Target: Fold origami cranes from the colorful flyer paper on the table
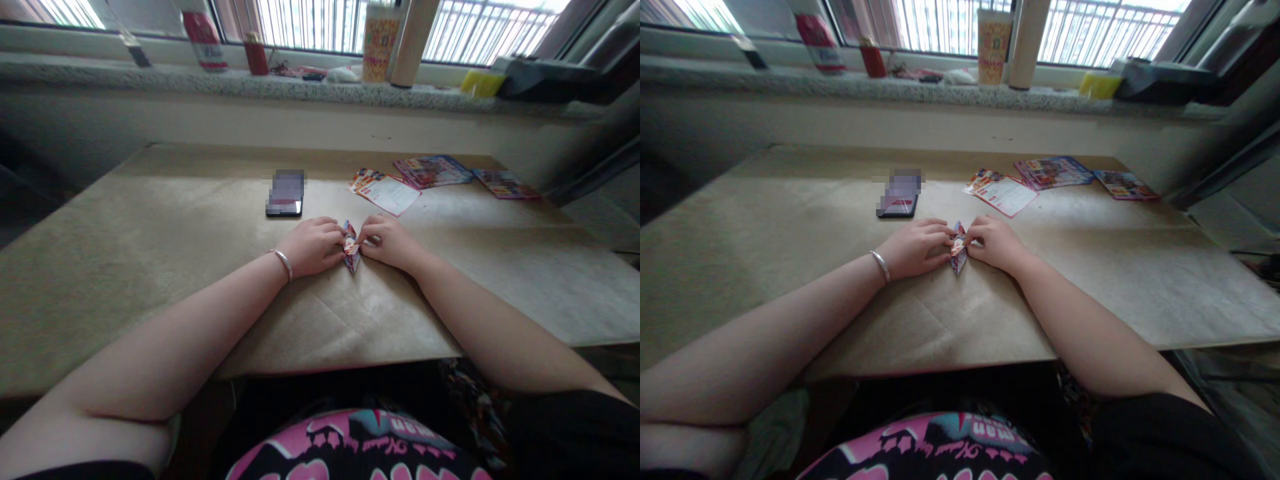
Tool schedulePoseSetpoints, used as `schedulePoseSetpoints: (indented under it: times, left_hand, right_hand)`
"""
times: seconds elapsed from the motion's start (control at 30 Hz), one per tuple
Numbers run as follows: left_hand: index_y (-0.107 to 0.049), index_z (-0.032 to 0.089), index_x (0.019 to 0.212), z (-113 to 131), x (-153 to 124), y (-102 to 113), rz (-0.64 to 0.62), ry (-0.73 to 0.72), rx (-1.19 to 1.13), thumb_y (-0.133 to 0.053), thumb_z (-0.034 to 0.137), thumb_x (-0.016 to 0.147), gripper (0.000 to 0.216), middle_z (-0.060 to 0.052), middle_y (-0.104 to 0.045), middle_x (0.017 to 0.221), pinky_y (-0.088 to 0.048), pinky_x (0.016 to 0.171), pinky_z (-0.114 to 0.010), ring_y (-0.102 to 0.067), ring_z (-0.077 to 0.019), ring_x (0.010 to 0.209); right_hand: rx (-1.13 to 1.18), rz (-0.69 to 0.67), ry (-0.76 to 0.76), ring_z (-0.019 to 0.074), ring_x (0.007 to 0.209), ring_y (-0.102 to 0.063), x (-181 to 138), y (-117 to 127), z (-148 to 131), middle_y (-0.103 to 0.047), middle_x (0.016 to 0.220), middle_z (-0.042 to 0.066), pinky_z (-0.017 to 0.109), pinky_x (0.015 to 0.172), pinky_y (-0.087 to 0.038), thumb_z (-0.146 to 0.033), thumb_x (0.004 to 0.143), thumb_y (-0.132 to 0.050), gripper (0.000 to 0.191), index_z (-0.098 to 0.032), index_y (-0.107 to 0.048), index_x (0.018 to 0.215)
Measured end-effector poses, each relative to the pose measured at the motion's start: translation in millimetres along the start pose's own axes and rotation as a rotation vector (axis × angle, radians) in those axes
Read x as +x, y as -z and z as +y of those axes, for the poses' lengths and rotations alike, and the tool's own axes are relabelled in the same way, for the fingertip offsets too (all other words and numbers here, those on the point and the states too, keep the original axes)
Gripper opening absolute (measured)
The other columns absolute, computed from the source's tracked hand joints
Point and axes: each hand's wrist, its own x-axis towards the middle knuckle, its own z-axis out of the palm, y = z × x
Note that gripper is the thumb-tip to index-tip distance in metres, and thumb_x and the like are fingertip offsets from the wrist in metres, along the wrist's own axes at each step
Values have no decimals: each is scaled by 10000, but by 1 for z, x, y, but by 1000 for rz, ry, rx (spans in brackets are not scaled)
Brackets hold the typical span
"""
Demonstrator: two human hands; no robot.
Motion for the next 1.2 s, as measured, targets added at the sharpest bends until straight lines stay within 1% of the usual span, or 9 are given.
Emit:
schedulePoseSetpoints:
  times: [0.17,0.3,0.37,0.47,0.6,0.7,0.9,1.07,1.2]
  left_hand:
    - [-686,168,869,-4,4,-5,60,-76,122,-518,327,928,238,-74,-713,965,-519,905,-353,-625,-226,1027]
    - [-681,175,829,-3,6,-5,67,-118,212,-488,299,949,259,-51,-718,910,-518,886,-338,-626,-211,1016]
    - [-680,185,809,0,6,-2,89,-115,249,-506,288,942,242,-34,-722,897,-500,932,-367,-622,-209,1035]
    - [-683,204,774,3,5,1,113,-113,283,-506,279,943,256,-13,-728,877,-399,1078,-443,-610,-204,1084]
    - [-690,209,774,5,4,3,102,-91,250,-488,286,944,275,-12,-735,916,-362,1117,-440,-622,-187,1061]
    - [-698,205,811,4,4,3,82,-60,211,-512,278,913,224,-27,-736,939,-366,1110,-461,-621,-205,1065]
    - [-701,209,823,3,3,2,82,-24,182,-525,286,891,204,-35,-735,946,-329,1133,-480,-627,-202,1040]
    - [-704,208,802,4,5,1,81,-16,212,-497,235,896,229,-19,-726,816,-263,1169,-497,-652,-184,944]
    - [-701,212,787,4,5,1,87,-16,243,-503,226,882,220,-8,-714,778,-276,1162,-494,-653,-177,902]
  right_hand:
    - [62,13,-53,177,770,-590,0,-7,5,-646,782,40,300,739,-451,-190,744,-641,67,-201,-702,718]
    - [-32,-11,-33,191,801,-584,1,-4,-1,-666,807,45,310,763,-452,-190,750,-630,60,-201,-686,735]
    - [-143,-48,25,209,843,-582,1,0,-7,-684,830,49,327,801,-444,-192,761,-621,70,-202,-690,770]
    - [-302,-106,72,234,911,-586,3,6,-18,-706,868,59,348,828,-429,-199,809,-589,121,-195,-701,853]
    - [-407,-144,114,247,960,-580,4,9,-27,-718,916,70,369,851,-420,-241,891,-516,198,-184,-705,873]
    - [-392,-122,87,249,981,-577,4,7,-26,-724,937,63,369,877,-418,-237,875,-534,184,-187,-709,850]
    - [-303,-92,-1,238,929,-600,4,2,-21,-725,878,60,358,857,-429,-217,807,-582,130,-195,-710,818]
    - [-312,-89,6,237,908,-600,4,2,-20,-726,852,66,365,862,-420,-229,802,-580,128,-200,-703,810]
    - [-333,-67,31,240,919,-588,3,4,-23,-723,843,53,375,885,-400,-222,771,-607,101,-211,-699,811]
